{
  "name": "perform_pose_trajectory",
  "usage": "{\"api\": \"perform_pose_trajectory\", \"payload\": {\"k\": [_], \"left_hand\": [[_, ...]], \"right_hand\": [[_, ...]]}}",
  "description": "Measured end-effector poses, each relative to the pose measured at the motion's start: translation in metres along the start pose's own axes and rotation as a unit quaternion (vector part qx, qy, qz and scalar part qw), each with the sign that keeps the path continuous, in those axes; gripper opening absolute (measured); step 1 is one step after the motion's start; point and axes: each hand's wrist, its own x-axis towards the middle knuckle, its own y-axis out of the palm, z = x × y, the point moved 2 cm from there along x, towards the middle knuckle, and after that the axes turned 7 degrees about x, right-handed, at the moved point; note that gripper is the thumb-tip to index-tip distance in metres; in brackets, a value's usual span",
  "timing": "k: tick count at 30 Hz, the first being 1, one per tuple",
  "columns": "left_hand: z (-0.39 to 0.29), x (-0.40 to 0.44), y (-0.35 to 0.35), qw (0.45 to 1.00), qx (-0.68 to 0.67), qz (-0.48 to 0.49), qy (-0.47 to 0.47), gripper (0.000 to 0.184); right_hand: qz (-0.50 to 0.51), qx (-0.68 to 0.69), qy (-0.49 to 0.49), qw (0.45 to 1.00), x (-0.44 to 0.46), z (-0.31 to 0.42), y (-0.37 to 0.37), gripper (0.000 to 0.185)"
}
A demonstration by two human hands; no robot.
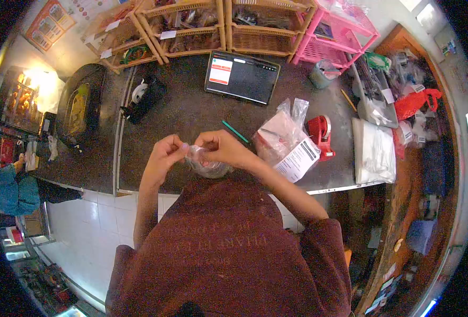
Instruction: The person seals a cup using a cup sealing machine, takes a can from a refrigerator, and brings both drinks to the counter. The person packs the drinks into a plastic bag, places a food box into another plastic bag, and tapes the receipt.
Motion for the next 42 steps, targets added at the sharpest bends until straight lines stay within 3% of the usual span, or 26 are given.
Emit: {"api": "perform_pose_trajectory", "payload": {"k": [3,6,9,12,18,24,27,31,34,37,42], "left_hand": [[0.005,0.003,-0.004,0.994,-0.088,0.037,-0.049,0.018],[0.012,0.006,-0.007,0.985,-0.150,0.052,-0.075,0.019],[0.013,0.008,-0.006,0.986,-0.142,0.043,-0.075,0.019],[0.010,0.008,-0.002,0.985,-0.142,0.039,-0.086,0.019],[0.020,0.009,-0.004,0.960,-0.241,0.052,-0.132,0.017],[0.017,0.009,-0.001,0.940,-0.293,0.048,-0.168,0.017],[0.013,0.010,0.005,0.933,-0.309,0.056,-0.175,0.020],[0.017,0.010,0.005,0.930,-0.314,0.078,-0.171,0.020],[0.022,0.016,-0.002,0.945,-0.291,0.097,-0.118,0.018],[0.013,0.023,-0.009,0.986,-0.149,0.058,-0.041,0.015],[0.070,0.027,-0.050,0.985,0.114,-0.101,-0.078,0.016]], "right_hand": [[-0.031,-0.061,0.009,0.998,0.004,-0.003,0.000,0.009],[-0.005,-0.017,-0.060,0.998,0.010,-0.012,-0.003,0.017],[0.042,0.000,0.011,0.999,0.008,-0.010,-0.007,0.023],[0.025,-0.100,0.017,0.995,0.013,-0.020,-0.013,0.026],[-0.138,-0.217,-0.185,0.948,0.011,-0.012,-0.004,0.022],[-0.212,-0.175,-0.158,0.948,0.004,-0.005,0.007,0.022],[-0.216,-0.238,-0.312,0.894,0.002,-0.010,0.008,0.018],[-0.253,-0.224,-0.373,0.864,0.001,-0.011,0.004,0.015],[-0.223,-0.231,-0.382,0.867,-0.002,-0.002,0.006,0.013],[-0.210,-0.269,-0.384,0.858,-0.011,0.004,0.008,0.012],[-0.200,-0.332,-0.315,0.866,-0.063,-0.014,-0.017,0.014]]}}
